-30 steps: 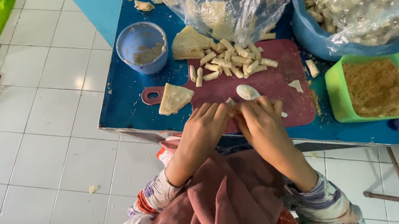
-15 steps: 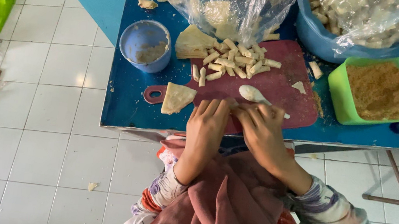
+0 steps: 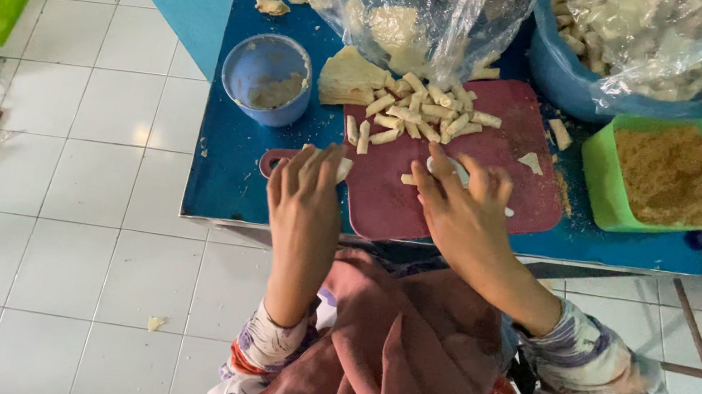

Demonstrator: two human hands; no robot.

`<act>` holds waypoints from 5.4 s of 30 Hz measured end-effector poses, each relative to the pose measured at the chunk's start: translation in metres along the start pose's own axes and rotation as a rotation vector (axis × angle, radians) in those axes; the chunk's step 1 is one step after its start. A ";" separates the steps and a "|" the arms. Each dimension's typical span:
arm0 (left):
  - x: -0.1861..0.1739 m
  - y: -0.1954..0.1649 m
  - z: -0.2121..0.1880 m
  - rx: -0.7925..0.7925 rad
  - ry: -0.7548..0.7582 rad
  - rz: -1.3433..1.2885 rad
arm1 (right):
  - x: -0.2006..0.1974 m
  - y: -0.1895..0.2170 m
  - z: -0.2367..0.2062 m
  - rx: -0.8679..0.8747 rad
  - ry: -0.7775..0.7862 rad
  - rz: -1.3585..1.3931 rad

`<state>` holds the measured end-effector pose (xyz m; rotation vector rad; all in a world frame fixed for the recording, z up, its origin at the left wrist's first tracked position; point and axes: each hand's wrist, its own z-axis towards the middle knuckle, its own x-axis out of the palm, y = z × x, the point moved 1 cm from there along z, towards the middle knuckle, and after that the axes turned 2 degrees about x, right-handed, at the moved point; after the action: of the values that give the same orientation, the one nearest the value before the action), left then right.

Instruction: The person pinches off pieces of dough and rolls and shapes them into short cylinders by hand on a cutting board, placing the finished pieces with a pile of shaped dough pieces. Near the end, the person gathers the shaped dough pieces and transfers them into a plastic bag.

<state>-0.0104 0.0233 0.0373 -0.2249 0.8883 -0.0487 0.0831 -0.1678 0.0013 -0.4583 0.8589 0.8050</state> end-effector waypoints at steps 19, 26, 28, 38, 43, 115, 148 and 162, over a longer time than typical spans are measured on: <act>0.006 0.022 0.004 -0.119 0.110 -0.102 | 0.002 -0.015 0.081 -0.027 0.005 0.527; 0.006 0.039 0.004 -0.113 -0.020 -0.319 | 0.017 0.051 0.048 -0.110 0.056 0.388; 0.011 0.049 0.003 -0.225 -0.018 -0.425 | 0.023 0.058 0.045 -0.058 0.014 0.404; 0.028 0.096 -0.005 -0.565 -0.160 -0.563 | 0.033 0.063 0.035 0.043 0.016 0.432; 0.017 0.116 -0.010 -0.570 -0.221 -0.609 | 0.036 0.063 0.034 0.022 -0.042 0.435; 0.042 -0.042 -0.015 -0.033 0.113 -0.240 | -0.034 -0.024 0.003 0.078 0.264 0.467; 0.034 -0.040 -0.018 -0.050 0.114 -0.212 | -0.062 -0.114 -0.051 0.318 -0.044 -0.245; 0.038 -0.039 -0.016 -0.053 0.126 -0.293 | -0.027 -0.239 -0.099 0.621 0.594 -0.264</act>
<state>0.0027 -0.0225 0.0071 -0.4034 0.9775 -0.3143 0.2106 -0.3930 -0.0240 -0.2425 1.4982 0.1188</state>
